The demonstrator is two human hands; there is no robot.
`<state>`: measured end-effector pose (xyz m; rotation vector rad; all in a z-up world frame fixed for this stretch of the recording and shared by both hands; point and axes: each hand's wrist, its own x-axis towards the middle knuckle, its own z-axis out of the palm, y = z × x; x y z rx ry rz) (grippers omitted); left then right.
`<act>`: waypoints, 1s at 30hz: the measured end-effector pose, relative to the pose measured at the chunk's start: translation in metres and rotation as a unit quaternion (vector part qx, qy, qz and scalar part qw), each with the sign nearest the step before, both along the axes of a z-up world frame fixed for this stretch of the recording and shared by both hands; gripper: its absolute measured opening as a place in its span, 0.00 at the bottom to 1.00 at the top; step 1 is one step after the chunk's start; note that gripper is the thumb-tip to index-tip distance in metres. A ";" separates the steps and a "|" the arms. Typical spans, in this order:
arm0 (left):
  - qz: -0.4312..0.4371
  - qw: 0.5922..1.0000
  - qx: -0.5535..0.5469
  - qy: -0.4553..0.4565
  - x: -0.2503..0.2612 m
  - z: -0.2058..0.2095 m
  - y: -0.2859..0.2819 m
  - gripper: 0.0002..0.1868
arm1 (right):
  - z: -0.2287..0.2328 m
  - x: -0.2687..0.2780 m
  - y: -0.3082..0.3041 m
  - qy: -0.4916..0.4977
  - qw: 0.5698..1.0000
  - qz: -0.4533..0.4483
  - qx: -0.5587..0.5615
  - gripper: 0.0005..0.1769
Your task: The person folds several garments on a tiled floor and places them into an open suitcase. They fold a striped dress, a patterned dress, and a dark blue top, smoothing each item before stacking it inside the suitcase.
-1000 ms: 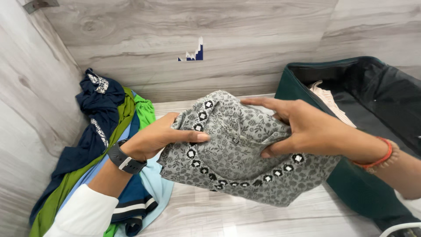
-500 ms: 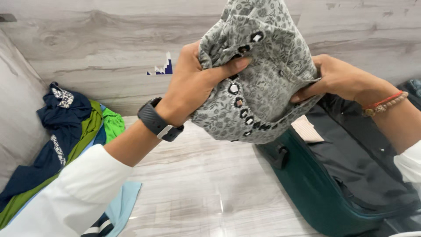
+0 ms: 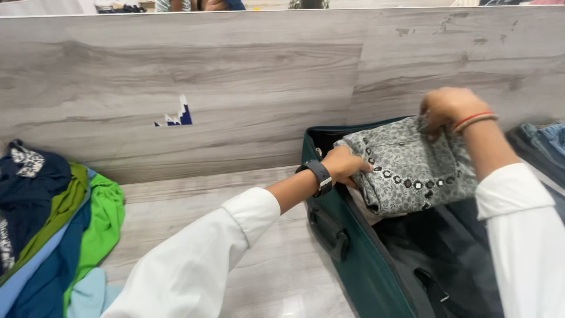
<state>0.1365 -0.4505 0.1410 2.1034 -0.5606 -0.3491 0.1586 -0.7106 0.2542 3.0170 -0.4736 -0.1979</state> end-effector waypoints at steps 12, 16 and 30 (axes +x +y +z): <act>-0.104 0.899 0.377 -0.199 -0.008 0.016 -0.061 0.57 | -0.091 0.060 0.000 -0.068 0.987 0.149 -0.001 0.63; -0.224 0.847 0.481 -0.044 -0.015 0.006 -0.058 0.48 | -0.111 0.046 0.020 -0.120 0.985 0.125 0.024 0.73; 0.009 0.928 0.132 -0.349 0.029 -0.038 -0.075 0.12 | -0.191 0.098 -0.005 0.088 0.986 0.134 0.051 0.36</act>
